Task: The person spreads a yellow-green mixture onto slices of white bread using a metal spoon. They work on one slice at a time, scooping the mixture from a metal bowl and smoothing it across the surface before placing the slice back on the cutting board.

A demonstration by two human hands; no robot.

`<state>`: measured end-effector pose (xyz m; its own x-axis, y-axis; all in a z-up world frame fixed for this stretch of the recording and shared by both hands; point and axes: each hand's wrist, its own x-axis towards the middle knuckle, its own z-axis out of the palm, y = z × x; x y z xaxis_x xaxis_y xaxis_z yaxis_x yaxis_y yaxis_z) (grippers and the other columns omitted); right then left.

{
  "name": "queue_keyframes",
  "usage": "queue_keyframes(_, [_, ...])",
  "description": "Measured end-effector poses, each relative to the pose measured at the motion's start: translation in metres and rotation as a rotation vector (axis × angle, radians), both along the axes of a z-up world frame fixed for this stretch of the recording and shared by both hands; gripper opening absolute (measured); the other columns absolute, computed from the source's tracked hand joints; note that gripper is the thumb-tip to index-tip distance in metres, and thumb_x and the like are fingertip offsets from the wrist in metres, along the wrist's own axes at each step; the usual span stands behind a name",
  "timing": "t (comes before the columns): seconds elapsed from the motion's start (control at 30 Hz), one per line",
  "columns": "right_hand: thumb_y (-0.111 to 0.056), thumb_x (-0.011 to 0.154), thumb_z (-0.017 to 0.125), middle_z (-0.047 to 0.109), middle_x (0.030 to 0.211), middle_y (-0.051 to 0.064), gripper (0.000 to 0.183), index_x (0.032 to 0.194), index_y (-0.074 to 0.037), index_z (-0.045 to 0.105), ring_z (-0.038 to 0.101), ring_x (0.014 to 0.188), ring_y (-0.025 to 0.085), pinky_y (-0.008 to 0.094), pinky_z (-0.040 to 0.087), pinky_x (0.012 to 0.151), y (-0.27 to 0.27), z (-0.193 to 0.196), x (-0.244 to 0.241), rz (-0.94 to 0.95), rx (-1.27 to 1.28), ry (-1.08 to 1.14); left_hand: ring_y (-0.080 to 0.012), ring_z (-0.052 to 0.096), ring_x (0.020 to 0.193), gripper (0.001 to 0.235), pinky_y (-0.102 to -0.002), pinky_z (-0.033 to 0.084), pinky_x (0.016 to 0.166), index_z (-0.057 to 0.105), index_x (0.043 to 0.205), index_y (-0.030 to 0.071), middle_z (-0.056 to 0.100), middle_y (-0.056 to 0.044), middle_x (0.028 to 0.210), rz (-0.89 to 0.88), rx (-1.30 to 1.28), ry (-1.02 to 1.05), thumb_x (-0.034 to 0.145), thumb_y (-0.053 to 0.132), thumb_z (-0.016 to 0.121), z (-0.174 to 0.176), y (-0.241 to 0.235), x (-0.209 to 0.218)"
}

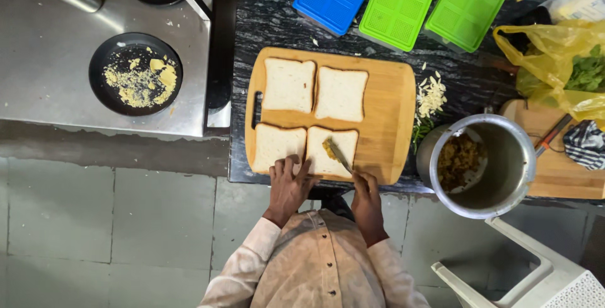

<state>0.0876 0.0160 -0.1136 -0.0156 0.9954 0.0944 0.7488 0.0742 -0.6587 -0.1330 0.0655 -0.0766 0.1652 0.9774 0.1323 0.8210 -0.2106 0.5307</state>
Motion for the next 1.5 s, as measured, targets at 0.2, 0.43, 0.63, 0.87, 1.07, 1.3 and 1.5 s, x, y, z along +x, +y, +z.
queue_keyframes(0.2, [0.017,0.084,0.058,0.056,0.131,0.021,0.060,0.142,0.000,0.056,0.057,0.113,0.038,0.047,0.049,0.099,-0.005,-0.017,0.012,0.069,0.153,-0.310,-0.0324,0.052,0.101,0.036,-0.049,0.040,0.080,0.073,0.116,0.016,0.059,-0.009,0.115,-0.052,0.042,-0.010,0.085,0.032,0.077,-0.013,-0.001,-0.002])
queue_keyframes(0.43, [0.018,0.083,0.058,0.059,0.126,0.017,0.059,0.139,-0.001,0.060,0.058,0.108,0.036,0.044,0.050,0.092,-0.008,-0.005,0.034,0.054,0.088,-0.341,-0.0319,0.052,0.102,0.030,-0.048,0.040,0.081,0.073,0.113,0.015,0.059,-0.009,0.115,-0.042,0.057,-0.016,0.087,0.029,0.077,-0.015,-0.002,0.001])
queue_keyframes(0.63, [0.004,0.090,0.064,0.062,0.115,0.017,0.040,0.129,-0.001,0.066,0.064,0.096,0.029,0.037,0.053,0.082,-0.024,0.016,0.050,-0.145,-0.049,-0.036,-0.0359,0.050,0.104,0.042,-0.051,0.040,0.083,0.070,0.119,0.011,0.056,-0.013,0.118,-0.010,0.029,-0.029,0.086,0.034,0.078,-0.012,-0.003,-0.001])
queue_keyframes(0.87, [-0.022,0.091,0.075,0.075,0.083,0.007,0.032,0.117,-0.003,0.075,0.061,0.066,0.017,0.033,0.049,0.063,0.015,-0.034,0.018,-0.376,-0.387,0.293,-0.0386,0.048,0.105,0.048,-0.052,0.039,0.084,0.067,0.127,0.007,0.054,-0.017,0.122,0.017,-0.053,-0.010,0.088,0.034,0.076,-0.010,-0.009,-0.006])
queue_keyframes(1.07, [-0.026,0.086,0.080,0.075,0.084,0.005,0.032,0.105,-0.001,0.076,0.066,0.074,0.009,0.026,0.052,0.069,0.031,-0.043,0.004,-0.378,-0.309,0.317,-0.0403,0.048,0.107,0.048,-0.052,0.039,0.083,0.067,0.130,0.009,0.053,-0.020,0.129,-0.029,-0.057,-0.054,0.087,0.028,0.074,-0.008,-0.003,-0.012])
queue_keyframes(1.3, [-0.020,0.085,0.080,0.059,0.070,-0.001,0.031,0.107,0.000,0.070,0.038,0.048,0.009,0.028,0.027,0.043,0.030,-0.019,-0.001,-0.623,-0.625,0.670,-0.0412,0.046,0.112,0.057,-0.054,0.038,0.088,0.064,0.129,0.004,0.050,-0.018,0.134,-0.060,-0.165,-0.060,0.080,0.029,0.078,-0.006,0.001,-0.012])
queue_keyframes(1.5, [-0.018,0.088,0.079,0.048,0.065,-0.005,0.026,0.109,-0.007,0.072,0.040,0.050,0.002,0.022,0.032,0.043,0.028,-0.030,0.013,-0.618,-0.674,0.759,-0.0413,0.046,0.111,0.059,-0.053,0.039,0.088,0.060,0.132,0.002,0.048,-0.019,0.135,-0.059,-0.173,-0.068,0.083,0.028,0.079,0.002,0.003,-0.007])
